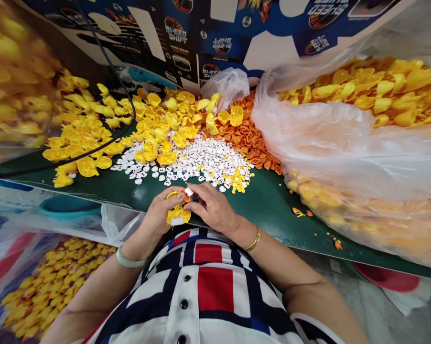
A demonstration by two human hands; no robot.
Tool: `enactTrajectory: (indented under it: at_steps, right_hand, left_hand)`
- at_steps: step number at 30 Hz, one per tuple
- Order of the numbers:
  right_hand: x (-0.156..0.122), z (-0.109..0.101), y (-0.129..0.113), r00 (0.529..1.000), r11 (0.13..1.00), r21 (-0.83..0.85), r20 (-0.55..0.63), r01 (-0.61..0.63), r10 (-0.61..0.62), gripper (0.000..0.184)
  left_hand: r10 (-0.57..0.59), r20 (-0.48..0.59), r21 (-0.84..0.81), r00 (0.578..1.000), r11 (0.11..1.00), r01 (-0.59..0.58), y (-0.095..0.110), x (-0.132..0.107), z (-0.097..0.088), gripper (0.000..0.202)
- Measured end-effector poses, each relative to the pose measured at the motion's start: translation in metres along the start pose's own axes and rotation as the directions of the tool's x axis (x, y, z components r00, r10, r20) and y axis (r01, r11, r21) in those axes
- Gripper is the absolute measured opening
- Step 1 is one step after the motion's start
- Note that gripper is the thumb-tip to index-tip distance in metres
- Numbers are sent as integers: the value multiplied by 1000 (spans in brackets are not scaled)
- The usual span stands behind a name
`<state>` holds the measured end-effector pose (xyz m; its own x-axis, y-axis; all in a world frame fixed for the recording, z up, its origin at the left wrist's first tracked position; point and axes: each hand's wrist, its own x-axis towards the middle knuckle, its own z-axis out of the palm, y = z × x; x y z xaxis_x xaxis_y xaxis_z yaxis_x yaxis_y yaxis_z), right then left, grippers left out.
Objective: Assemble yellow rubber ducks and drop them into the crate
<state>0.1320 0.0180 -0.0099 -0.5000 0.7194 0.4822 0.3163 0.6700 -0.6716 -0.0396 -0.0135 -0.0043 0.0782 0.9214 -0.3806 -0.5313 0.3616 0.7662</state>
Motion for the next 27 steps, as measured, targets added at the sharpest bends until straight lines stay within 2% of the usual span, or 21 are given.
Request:
enactTrajectory:
  at_steps: [4,7,9,13,16,19,23,27]
  right_hand:
    - [4,-11,8,993,985,-128,42,118,-113,34]
    - [11,-25,9,971,932,-283,141,228,-194,34]
    - [17,-33,6,951,879,-381,219,288,-216,33]
    - [26,-39,-8,902,780,-508,402,365,-161,34]
    - [29,-35,-15,865,767,-523,494,372,-83,32]
    - [28,-30,-13,864,810,-490,503,322,-39,27]
    - [26,-28,-3,894,856,-445,446,262,-41,27]
    - [21,-26,6,925,859,-442,371,257,-85,37]
  left_hand:
    - [-52,78,12,996,999,52,0,1,-1,41]
    - [1,34,53,999,999,-3,2,2,-6,58]
    - [33,-20,109,999,994,-31,3,4,-8,61]
    - [77,-39,236,996,970,-65,4,9,-10,60]
    - [113,-30,322,993,942,-98,6,14,-8,60]
    - [92,-46,327,995,942,-72,7,18,-6,59]
    - [3,4,182,1000,983,-4,8,18,-6,63]
    - [45,60,116,997,992,-52,5,7,-8,50]
